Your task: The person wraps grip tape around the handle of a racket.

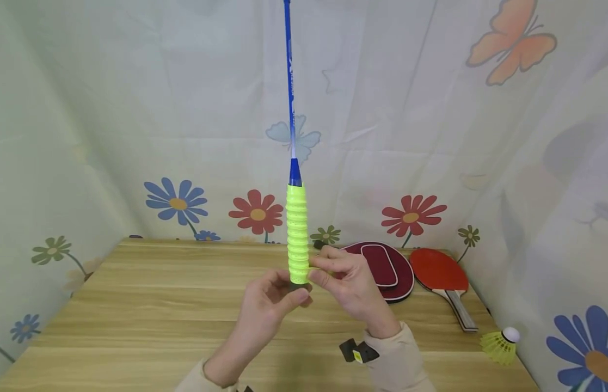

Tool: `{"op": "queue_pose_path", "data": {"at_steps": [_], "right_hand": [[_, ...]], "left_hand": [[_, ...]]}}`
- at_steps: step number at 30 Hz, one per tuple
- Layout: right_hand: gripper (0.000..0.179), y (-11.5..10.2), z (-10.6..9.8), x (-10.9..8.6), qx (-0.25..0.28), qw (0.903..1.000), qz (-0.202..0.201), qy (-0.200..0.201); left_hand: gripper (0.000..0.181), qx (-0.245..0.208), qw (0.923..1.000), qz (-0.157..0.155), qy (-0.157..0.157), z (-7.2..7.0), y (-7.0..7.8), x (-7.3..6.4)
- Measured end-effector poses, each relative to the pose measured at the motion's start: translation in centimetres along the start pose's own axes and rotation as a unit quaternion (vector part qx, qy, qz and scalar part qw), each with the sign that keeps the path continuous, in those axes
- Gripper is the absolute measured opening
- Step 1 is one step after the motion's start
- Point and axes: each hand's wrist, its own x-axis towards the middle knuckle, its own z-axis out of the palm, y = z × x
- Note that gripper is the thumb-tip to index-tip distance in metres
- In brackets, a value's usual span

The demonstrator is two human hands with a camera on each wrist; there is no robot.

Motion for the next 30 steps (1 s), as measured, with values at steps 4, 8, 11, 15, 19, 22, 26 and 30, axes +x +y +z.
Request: {"op": "queue_pose_path", "data": {"at_steps": [4,8,11,15,19,22,26,30], "right_hand": [[0.03,0.16,0.1,0.17,0.012,0.9999,-0.005,-0.003],[0.028,0.27,0.27,0.27,0.023,0.9997,0.0,-0.006],[0.028,0.29,0.35,0.24,0.023,0.9997,0.006,-0.002],[0.027,0.34,0.4,0.17,0.028,0.9994,0.017,0.011],[0.026,0.6,0.38,0.12,0.056,0.998,0.022,0.019],[0.025,0.79,0.37,0.1,0.069,0.9971,0.026,0.02],[0.021,0.78,0.34,0.08,0.045,0.9979,0.04,0.023],[0.024,0.73,0.38,0.11,0.023,0.9986,0.046,0.014]], "left_hand": [[0.027,-0.002,0.9998,0.011,-0.014,-0.15,-0.09,-0.1],[0.026,-0.001,0.9997,0.015,-0.017,-0.33,-0.21,-0.26],[0.025,0.003,0.9997,0.017,-0.02,-0.45,-0.25,-0.38],[0.022,-0.002,0.9993,0.025,-0.029,-0.54,-0.27,-0.48],[0.022,-0.029,0.9982,0.026,-0.046,-0.5,-0.35,-0.52],[0.022,-0.046,0.9972,0.023,-0.054,-0.43,-0.4,-0.58],[0.022,-0.05,0.9964,0.016,-0.066,-0.44,-0.45,-0.66],[0.022,-0.043,0.9959,0.007,-0.08,-0.5,-0.44,-0.71]]}}
